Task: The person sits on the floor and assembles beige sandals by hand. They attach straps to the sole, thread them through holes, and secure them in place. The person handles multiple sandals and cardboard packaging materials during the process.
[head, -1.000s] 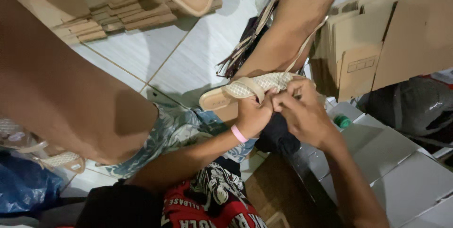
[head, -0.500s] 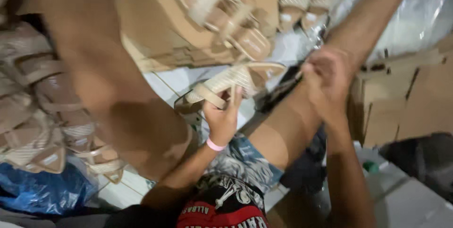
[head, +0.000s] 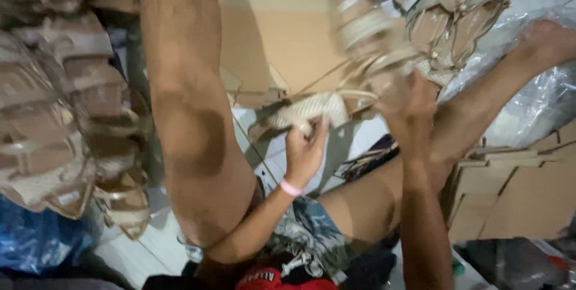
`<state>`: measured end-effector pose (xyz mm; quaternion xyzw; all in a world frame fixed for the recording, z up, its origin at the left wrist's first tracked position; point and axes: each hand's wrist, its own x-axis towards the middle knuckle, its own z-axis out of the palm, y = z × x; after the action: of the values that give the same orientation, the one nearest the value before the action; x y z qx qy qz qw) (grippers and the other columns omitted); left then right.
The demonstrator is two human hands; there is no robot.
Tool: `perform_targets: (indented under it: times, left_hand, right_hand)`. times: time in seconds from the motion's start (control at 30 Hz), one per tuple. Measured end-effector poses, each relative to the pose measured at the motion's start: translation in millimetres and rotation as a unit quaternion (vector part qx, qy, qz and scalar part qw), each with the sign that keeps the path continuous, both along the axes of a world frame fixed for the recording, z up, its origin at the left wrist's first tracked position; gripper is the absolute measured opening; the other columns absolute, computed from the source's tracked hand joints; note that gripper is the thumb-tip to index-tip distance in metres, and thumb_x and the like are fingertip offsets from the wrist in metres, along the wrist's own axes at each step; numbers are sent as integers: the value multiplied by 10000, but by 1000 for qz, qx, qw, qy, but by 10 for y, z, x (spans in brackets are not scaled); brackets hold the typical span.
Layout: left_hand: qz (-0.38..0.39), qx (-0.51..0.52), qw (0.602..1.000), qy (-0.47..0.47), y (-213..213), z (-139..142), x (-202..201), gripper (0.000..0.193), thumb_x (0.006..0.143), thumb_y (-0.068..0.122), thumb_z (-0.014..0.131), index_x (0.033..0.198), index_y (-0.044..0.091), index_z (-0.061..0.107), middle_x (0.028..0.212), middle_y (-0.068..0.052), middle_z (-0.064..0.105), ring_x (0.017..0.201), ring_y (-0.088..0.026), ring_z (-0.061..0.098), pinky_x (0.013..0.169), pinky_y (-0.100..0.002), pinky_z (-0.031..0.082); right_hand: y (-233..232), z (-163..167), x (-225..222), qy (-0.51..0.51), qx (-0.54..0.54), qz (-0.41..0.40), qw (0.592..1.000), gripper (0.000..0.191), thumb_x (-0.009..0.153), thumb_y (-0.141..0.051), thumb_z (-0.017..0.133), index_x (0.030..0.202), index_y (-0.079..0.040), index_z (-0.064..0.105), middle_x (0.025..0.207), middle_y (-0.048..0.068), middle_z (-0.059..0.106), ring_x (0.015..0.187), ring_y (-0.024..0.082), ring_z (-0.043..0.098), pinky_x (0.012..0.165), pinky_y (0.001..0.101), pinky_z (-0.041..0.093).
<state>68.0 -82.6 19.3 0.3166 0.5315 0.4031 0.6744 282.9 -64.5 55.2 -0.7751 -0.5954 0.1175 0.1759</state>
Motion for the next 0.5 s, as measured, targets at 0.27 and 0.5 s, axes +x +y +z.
perform_targets:
  times: [0.27, 0.5]
  left_hand:
    - [-277, 32, 927, 250, 138, -98, -91, 310, 1005, 299, 686, 967, 0, 755, 860, -266, 724, 815, -392, 708, 716, -440, 522]
    - [-250, 119, 843, 462, 288, 135, -321, 424, 904, 399, 764, 960, -12, 676, 987, -240, 681, 866, -444, 654, 725, -529, 497]
  right_hand:
    - [-205, -1, 52, -90, 159, -47, 982, 592, 985, -56, 854, 1419, 37, 463, 1266, 217, 566, 1205, 357, 586, 1045, 436, 515]
    - [-449, -271, -435, 220, -45, -88, 970, 181, 978, -135, 733, 1141, -57, 729, 994, 65, 717, 804, 138, 639, 706, 289, 518]
